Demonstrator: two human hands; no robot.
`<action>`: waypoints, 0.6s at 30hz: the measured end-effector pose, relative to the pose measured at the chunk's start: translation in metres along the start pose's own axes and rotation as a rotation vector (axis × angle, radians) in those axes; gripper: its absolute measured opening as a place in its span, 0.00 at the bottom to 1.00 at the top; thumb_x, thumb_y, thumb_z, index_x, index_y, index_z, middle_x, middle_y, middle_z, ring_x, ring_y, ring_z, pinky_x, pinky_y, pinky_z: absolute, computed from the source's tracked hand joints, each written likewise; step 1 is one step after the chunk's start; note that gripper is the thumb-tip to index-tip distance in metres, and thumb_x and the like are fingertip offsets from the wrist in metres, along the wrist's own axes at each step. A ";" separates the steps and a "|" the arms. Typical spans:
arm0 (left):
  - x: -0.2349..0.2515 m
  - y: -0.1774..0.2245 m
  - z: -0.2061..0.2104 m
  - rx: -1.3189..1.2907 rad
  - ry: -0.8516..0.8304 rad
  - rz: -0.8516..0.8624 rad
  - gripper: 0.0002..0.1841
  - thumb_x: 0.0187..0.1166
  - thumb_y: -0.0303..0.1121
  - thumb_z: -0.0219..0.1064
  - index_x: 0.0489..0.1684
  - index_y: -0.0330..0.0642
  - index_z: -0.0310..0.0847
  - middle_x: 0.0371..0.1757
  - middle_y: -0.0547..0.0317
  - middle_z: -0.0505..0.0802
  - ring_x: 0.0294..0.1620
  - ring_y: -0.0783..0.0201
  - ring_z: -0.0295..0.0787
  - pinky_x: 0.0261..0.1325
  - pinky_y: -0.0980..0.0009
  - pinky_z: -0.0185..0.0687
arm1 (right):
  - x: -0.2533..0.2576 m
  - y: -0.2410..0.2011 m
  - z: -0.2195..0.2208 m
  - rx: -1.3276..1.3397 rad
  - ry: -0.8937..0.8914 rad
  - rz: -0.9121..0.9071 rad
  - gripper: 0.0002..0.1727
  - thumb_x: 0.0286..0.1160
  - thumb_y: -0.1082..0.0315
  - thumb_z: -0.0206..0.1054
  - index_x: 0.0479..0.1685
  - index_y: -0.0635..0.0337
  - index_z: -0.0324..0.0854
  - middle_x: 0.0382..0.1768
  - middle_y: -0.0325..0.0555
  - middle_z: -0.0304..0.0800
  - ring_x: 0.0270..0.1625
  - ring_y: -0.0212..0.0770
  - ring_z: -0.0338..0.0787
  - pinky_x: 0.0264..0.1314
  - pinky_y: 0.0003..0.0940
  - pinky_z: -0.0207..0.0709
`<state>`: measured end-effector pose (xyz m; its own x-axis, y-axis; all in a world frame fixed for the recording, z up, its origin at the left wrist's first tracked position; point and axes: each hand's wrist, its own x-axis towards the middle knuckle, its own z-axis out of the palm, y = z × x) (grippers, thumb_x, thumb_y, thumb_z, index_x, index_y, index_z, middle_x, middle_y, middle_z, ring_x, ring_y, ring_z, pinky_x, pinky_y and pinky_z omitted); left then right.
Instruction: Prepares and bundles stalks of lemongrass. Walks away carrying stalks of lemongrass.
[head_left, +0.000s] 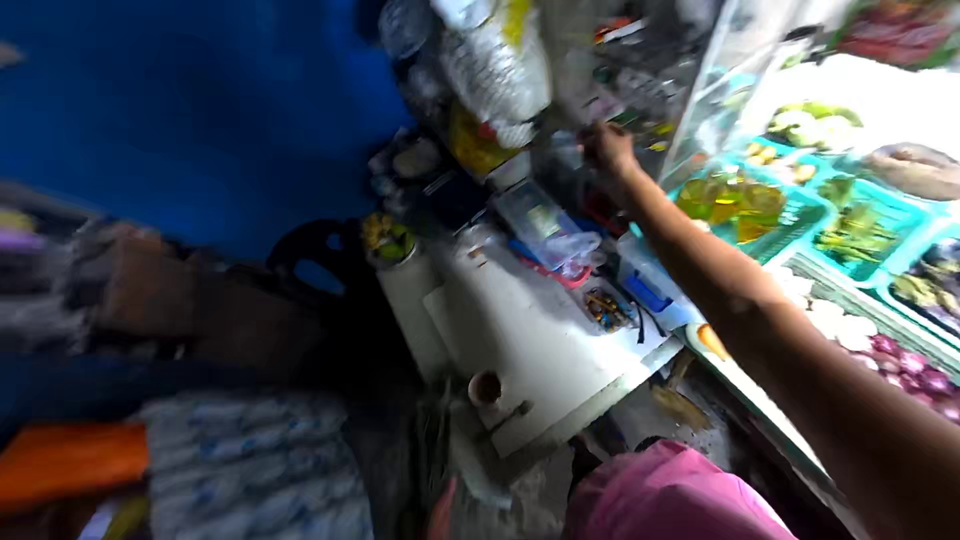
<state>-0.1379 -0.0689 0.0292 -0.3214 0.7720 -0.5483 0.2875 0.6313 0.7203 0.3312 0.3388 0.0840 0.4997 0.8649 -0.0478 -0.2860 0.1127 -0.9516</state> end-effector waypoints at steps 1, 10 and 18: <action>0.002 0.003 0.003 0.023 0.038 -0.030 0.14 0.83 0.38 0.69 0.46 0.32 0.81 0.21 0.67 0.78 0.18 0.77 0.69 0.25 0.78 0.72 | -0.025 0.003 0.011 0.034 -0.136 0.070 0.15 0.92 0.63 0.49 0.57 0.63 0.78 0.39 0.42 0.92 0.25 0.29 0.84 0.27 0.25 0.78; -0.008 -0.005 0.006 -0.003 0.150 -0.021 0.22 0.77 0.43 0.75 0.54 0.32 0.81 0.26 0.62 0.81 0.19 0.73 0.71 0.25 0.74 0.73 | -0.278 0.037 0.055 -0.732 -1.258 -0.732 0.32 0.64 0.50 0.83 0.70 0.49 0.84 0.76 0.46 0.81 0.54 0.47 0.94 0.49 0.51 0.91; -0.022 -0.047 -0.023 0.089 0.194 -0.086 0.28 0.78 0.48 0.73 0.65 0.32 0.81 0.52 0.43 0.91 0.48 0.56 0.88 0.57 0.55 0.84 | -0.406 0.087 0.103 -0.923 -1.642 -0.971 0.34 0.62 0.45 0.81 0.72 0.39 0.81 0.84 0.61 0.68 0.62 0.65 0.88 0.42 0.59 0.85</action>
<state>-0.1648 -0.1174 0.0167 -0.5130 0.6916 -0.5084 0.3274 0.7052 0.6289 0.0187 0.0477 0.0521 -0.9401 0.2847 0.1877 0.2022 0.9086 -0.3653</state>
